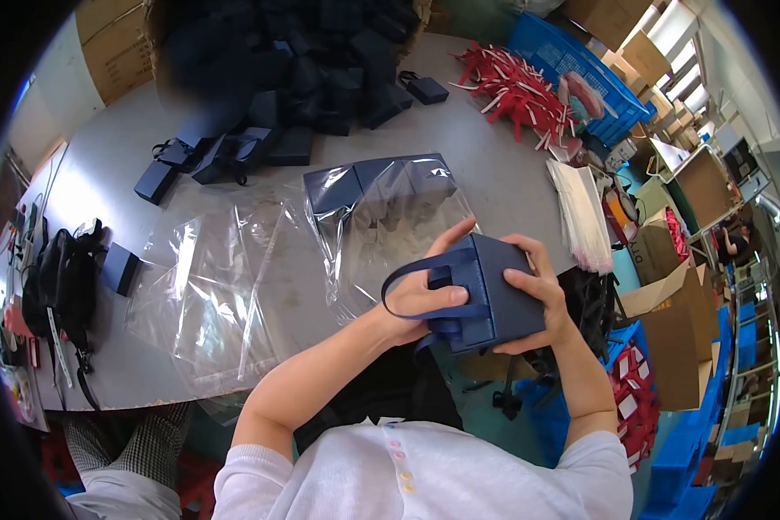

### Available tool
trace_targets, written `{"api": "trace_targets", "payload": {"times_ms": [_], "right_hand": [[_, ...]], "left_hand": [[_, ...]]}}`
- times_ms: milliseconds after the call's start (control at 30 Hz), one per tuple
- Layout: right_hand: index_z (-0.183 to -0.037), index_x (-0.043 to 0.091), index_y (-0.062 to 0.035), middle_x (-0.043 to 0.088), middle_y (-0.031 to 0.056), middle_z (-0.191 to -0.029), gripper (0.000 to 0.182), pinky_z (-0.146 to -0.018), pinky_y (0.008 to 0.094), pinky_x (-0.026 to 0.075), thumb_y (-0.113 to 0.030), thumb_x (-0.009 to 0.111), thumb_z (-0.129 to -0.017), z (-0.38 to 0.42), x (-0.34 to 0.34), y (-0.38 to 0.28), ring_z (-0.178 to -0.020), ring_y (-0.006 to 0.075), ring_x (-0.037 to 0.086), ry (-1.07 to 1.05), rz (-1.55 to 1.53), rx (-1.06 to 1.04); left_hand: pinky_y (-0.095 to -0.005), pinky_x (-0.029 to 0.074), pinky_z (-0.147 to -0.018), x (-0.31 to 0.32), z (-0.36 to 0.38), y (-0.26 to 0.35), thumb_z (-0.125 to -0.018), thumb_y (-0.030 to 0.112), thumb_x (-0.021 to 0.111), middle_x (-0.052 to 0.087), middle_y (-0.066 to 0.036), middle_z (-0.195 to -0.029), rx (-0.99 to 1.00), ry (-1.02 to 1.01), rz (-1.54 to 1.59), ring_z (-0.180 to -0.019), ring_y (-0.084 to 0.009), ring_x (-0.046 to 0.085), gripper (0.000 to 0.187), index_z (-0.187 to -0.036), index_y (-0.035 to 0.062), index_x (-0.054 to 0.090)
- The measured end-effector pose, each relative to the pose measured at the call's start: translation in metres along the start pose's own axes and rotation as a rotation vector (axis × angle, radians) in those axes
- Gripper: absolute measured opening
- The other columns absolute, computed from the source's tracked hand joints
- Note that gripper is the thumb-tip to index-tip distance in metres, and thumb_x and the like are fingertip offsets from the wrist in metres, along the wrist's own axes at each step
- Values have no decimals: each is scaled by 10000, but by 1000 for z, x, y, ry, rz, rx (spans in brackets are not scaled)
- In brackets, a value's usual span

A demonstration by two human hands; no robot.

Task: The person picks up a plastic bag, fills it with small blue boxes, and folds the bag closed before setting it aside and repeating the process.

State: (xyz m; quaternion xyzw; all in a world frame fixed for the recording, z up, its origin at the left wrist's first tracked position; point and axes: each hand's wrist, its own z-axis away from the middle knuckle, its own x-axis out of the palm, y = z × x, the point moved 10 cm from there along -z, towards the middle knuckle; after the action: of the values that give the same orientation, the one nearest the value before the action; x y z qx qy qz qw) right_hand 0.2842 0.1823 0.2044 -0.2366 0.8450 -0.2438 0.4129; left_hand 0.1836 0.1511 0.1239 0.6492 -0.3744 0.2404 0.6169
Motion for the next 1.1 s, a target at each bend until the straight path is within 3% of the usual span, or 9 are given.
{"api": "trace_targets", "payload": {"times_ms": [233, 400, 567, 600, 667, 767, 900, 967, 1100], "right_hand": [[-1289, 624, -131, 375, 254, -1383, 878, -1016, 444, 385, -296, 939, -487, 0, 8, 2, -1224, 395, 460, 30, 14, -53], [-1258, 645, -110, 404, 252, -1358, 831, -1022, 442, 385, -313, 919, -500, -1, -7, -5, -1200, 404, 483, -15, 120, 39], [-1223, 668, -121, 458, 209, -1312, 777, -1000, 415, 425, -335, 881, -507, 7, -82, -10, -1178, 374, 529, -344, 467, 451], [-1213, 673, -147, 462, 206, -1309, 757, -988, 423, 442, -339, 874, -509, 18, -91, -4, -1157, 381, 544, -389, 544, 632], [-1185, 679, -206, 460, 208, -1322, 704, -958, 447, 476, -328, 856, -514, 41, -100, 8, -1091, 403, 578, -592, 798, 810], [-1192, 673, -212, 473, 204, -1298, 711, -947, 445, 485, -317, 852, -512, 57, -92, 21, -1077, 407, 580, -750, 996, 979], [-1192, 673, -230, 505, 213, -1199, 678, -917, 442, 503, -385, 828, -550, 57, -53, 33, -1000, 419, 605, -737, 880, 793], [-1202, 666, -204, 525, 213, -1180, 689, -953, 453, 491, -377, 838, -558, 47, -18, 43, -1087, 406, 584, -697, 706, 846], [-1242, 636, -214, 508, 213, -1206, 714, -930, 453, 509, -410, 841, -586, 25, 48, 82, -1077, 412, 594, -246, 462, 761]], "left_hand": [[-374, 430, -1039, -10, 5, 6, -640, 258, 788, 477, -97, -1329, 66, 95, -59, -1218, -265, 515, 1066, -1541, 164, 227], [-351, 380, -1060, -14, 1, -10, -805, 122, 734, 415, -102, -1408, 62, 64, -45, -1255, -223, 458, 923, -1553, 114, 193], [-449, 294, -1140, -23, 44, 38, -768, 106, 721, 341, -174, -1508, 205, 196, -1842, -1383, -354, 350, 740, -1444, 67, 422], [-449, 294, -1140, -27, 44, 35, -768, 106, 721, 341, -174, -1508, 187, 180, -1836, -1383, -354, 350, 740, -1444, 67, 422], [-493, 282, -1133, -17, 46, 33, -768, 141, 669, 409, -155, -1457, 421, 247, -2596, -1330, -402, 389, 509, -1265, 58, 594], [-518, 304, -1104, -52, 27, 17, -791, 163, 624, 556, -128, -1300, 430, 172, -2774, -1249, -354, 475, 325, -1099, 74, 676], [-499, 352, -1064, -66, 13, 50, -794, 133, 657, 661, -79, -1082, 551, 217, -2324, -1124, -296, 565, 168, -943, 80, 714], [-474, 386, -1035, -49, 26, 84, -800, 115, 698, 690, -35, -966, 856, 393, -1917, -1025, -248, 615, 117, -906, 69, 712], [-462, 409, -1022, -41, 31, 81, -808, 112, 722, 691, -24, -974, 987, 436, -1921, -1035, -247, 617, 105, -899, 60, 713]]}}
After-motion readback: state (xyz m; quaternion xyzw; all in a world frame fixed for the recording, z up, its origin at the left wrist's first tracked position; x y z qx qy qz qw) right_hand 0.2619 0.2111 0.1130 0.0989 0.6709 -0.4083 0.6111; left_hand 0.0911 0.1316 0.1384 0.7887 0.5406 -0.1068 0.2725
